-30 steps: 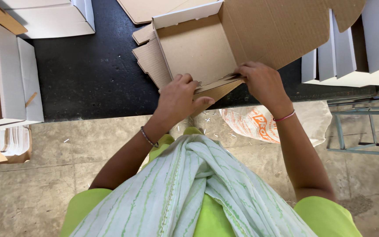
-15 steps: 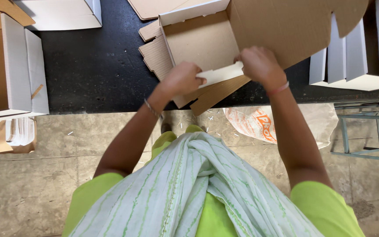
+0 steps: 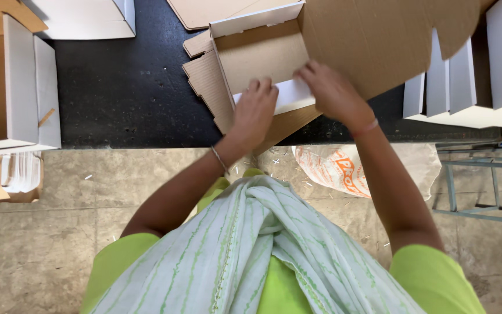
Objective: The person folds flat cardboard blanks into open boxes on a workbench, pressing the sides and tucking the flaps to shape each box, and sets finished boxes aside. They then take white square panel fixtures and wrap each one in clear plastic sheeting.
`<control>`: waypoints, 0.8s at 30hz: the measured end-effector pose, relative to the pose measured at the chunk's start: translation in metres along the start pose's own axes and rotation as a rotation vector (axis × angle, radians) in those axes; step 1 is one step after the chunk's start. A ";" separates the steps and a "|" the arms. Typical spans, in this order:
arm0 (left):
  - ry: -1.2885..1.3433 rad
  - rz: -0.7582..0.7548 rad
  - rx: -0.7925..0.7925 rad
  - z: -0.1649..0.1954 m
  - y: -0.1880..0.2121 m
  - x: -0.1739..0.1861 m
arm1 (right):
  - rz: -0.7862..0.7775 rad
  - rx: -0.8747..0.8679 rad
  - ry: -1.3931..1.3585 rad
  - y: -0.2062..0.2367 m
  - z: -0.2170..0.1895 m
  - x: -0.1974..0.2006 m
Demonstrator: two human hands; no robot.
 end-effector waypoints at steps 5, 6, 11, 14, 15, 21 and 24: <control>0.207 0.086 0.069 0.008 0.031 -0.025 | 0.048 0.052 -0.168 0.024 -0.030 -0.019; 0.198 0.110 0.074 0.007 0.033 -0.027 | 0.047 0.002 -0.174 0.021 -0.030 -0.023; 0.154 0.048 0.102 -0.001 0.034 -0.030 | 0.217 0.095 -0.118 0.014 -0.033 -0.038; 0.115 0.081 0.096 0.000 0.028 -0.024 | 0.211 0.077 -0.100 0.006 -0.028 -0.046; 0.103 0.098 0.097 0.000 0.026 -0.022 | 0.203 0.069 -0.107 0.004 -0.025 -0.048; 0.173 0.024 0.160 0.004 0.019 -0.018 | 0.052 0.026 -0.036 -0.007 -0.013 -0.054; 0.164 0.060 0.123 0.007 0.021 -0.017 | 0.113 0.082 -0.077 -0.003 -0.016 -0.046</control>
Point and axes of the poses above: each hand's wrist, its own y-axis away from the middle knuckle, its own x-axis out of the back of the hand, z = x × y, the point moved 3 cm from there along -y, towards the middle knuckle, and after that the axes turned 3 degrees about y, right-handed, at the moved point
